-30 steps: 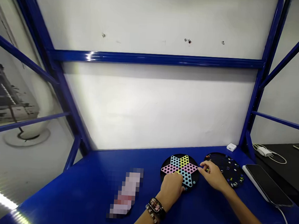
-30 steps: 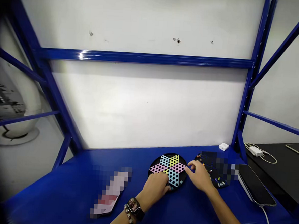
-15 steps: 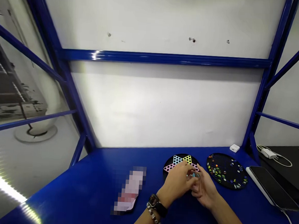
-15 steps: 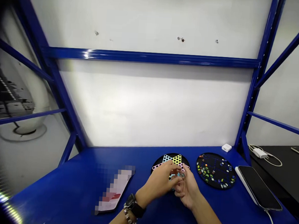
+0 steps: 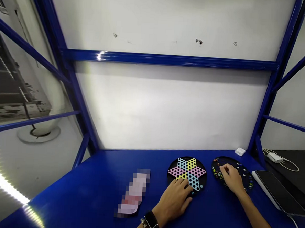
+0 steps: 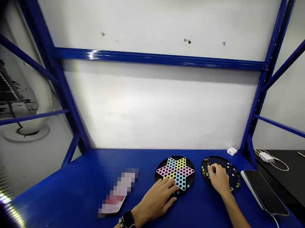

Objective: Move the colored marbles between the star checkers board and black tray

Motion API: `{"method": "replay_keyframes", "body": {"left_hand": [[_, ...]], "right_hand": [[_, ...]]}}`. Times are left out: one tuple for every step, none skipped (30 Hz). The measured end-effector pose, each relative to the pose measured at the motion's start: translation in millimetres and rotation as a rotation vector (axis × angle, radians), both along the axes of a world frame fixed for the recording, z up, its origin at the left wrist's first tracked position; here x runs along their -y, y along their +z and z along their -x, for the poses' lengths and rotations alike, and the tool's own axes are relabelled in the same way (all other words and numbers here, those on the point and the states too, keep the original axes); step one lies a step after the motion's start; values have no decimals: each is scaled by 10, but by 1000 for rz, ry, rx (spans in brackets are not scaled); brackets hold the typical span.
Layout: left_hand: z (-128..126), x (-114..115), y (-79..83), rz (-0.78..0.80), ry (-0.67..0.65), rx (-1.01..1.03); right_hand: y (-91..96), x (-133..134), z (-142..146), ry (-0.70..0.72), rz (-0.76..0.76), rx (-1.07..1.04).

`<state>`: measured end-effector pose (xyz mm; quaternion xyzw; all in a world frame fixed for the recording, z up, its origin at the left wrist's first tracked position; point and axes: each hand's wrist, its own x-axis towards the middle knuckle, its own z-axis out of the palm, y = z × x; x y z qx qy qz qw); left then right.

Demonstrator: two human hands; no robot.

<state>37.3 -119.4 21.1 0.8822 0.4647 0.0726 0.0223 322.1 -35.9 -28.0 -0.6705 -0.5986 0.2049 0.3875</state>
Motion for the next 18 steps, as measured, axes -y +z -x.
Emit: {"method": "replay_keyframes", "body": {"left_hand": [[-47,17,-22,-23,-2,-26],[-96,33,-42,-41,6,-48],[-147,48,-62,-54,27,-67],[-196,60,-82,-63,56,-83],[-242,70,-100,-68,92,-97],[-282,75,-116,-63,132,-113],[-315,75,-127,-48,168,-128],[-336,67,-129,-26,195,-137],[-345,53,-120,10,213,-138],[-341,33,-102,52,219,-125],[-325,8,-74,95,218,-97],[-299,-20,-40,141,216,-67],[-267,-48,-4,176,210,-33],[-235,-75,32,197,205,0],[-204,-101,63,215,203,25],[-179,-123,90,228,202,46],[-159,-142,111,244,202,62],[-145,-159,127,266,202,75]], "right_hand": [[-28,13,-38,-15,18,118],[-55,33,-55,-25,31,200],[-77,54,-55,-27,37,251],[-93,74,-39,-24,34,281],[-104,93,-12,-18,22,299],[-109,108,25,-7,3,307],[-108,122,67,9,-18,306],[-105,134,112,33,-35,297],[-100,144,155,57,-48,283],[-96,155,195,81,-56,265],[-93,165,230,98,-64,245],[-92,176,259,108,-72,225],[-93,187,284,116,-83,206],[-96,200,305,121,-94,186],[-100,214,324,128,-105,163],[-102,230,342,137,-114,138],[-104,247,360,148,-121,111],[-103,266,379,159,-126,82]]}}
